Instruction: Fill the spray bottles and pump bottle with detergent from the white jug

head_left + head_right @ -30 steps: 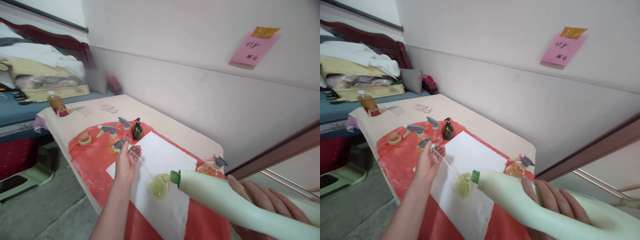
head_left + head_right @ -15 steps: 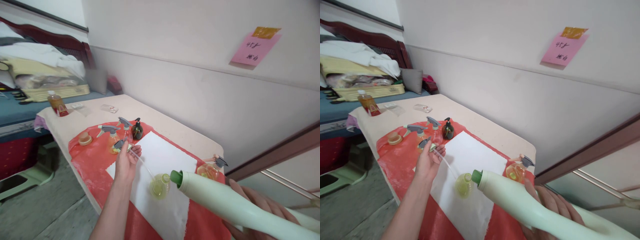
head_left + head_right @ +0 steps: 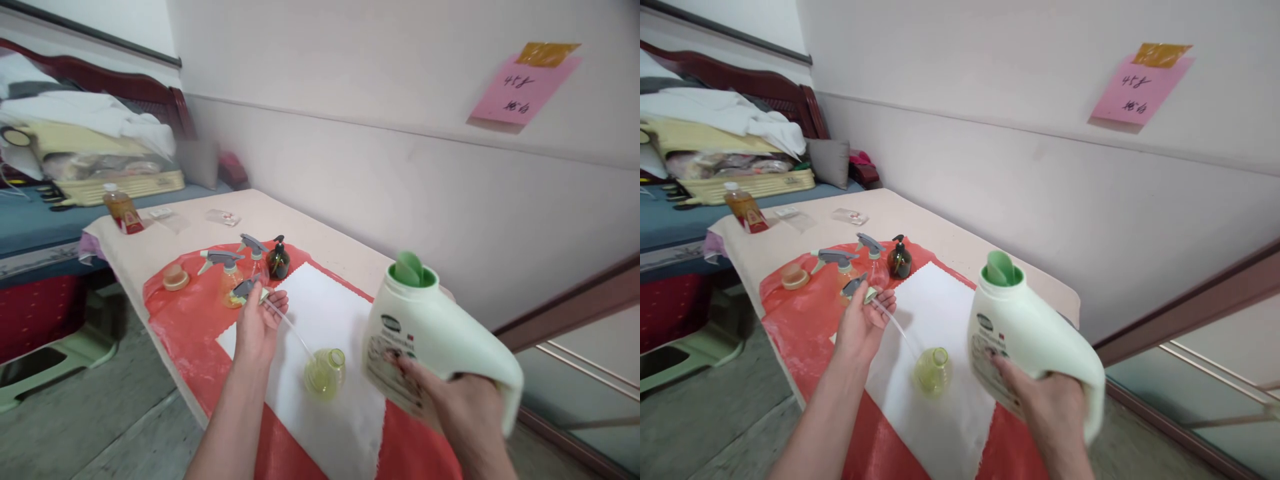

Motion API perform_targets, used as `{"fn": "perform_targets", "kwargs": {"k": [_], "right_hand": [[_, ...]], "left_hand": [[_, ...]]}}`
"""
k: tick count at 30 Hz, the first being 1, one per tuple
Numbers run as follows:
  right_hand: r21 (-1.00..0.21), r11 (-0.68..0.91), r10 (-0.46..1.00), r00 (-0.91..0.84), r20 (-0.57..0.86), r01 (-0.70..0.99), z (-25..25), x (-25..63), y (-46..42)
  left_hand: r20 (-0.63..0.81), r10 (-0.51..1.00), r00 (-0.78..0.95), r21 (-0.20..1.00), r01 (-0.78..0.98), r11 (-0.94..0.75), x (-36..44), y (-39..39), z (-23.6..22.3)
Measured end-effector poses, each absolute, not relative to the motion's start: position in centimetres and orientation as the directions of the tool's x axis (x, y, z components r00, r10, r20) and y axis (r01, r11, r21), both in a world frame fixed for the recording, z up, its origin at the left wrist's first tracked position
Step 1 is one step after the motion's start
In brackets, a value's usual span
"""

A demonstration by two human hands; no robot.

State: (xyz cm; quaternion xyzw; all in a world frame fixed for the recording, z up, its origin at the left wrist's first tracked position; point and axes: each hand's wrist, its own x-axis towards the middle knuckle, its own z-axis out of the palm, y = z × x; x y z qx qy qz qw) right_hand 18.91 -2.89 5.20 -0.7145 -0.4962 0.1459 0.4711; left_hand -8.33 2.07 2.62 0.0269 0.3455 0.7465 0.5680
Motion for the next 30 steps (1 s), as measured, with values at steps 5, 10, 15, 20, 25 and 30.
{"fn": "perform_targets", "kwargs": {"k": [5,10,15,20,25,30], "right_hand": [[-0.990,0.070,0.912,0.395,0.113,0.122,1.8,14.0,3.3],[-0.985,0.056,0.942,0.317,0.107,0.165,-2.3,12.4,5.9],[-0.946,0.077,0.951,0.263,0.165,0.316,-4.8,13.8,0.1],[-0.917,0.164,0.986,-0.046,0.158,0.365,-8.4,13.7,-5.6],[-0.908,0.155,0.982,-0.159,0.100,0.390,-9.9,12.7,-5.0],[-0.904,0.154,0.982,-0.161,0.096,0.399,-8.7,13.2,-4.3]], "left_hand": [[-0.352,0.861,-0.367,0.553,-0.824,-0.125,-8.4,2.2,2.7],[-0.358,0.858,-0.368,0.558,-0.821,-0.119,-8.4,2.2,3.0],[-0.361,0.860,-0.361,0.568,-0.817,-0.105,-8.0,2.2,3.0],[-0.326,0.878,-0.350,0.552,-0.824,-0.123,-7.0,2.1,2.9],[-0.189,0.901,-0.391,0.574,-0.788,-0.222,-5.4,1.6,3.3],[0.034,0.881,-0.471,0.743,-0.578,-0.338,-4.1,1.2,3.4]]}}
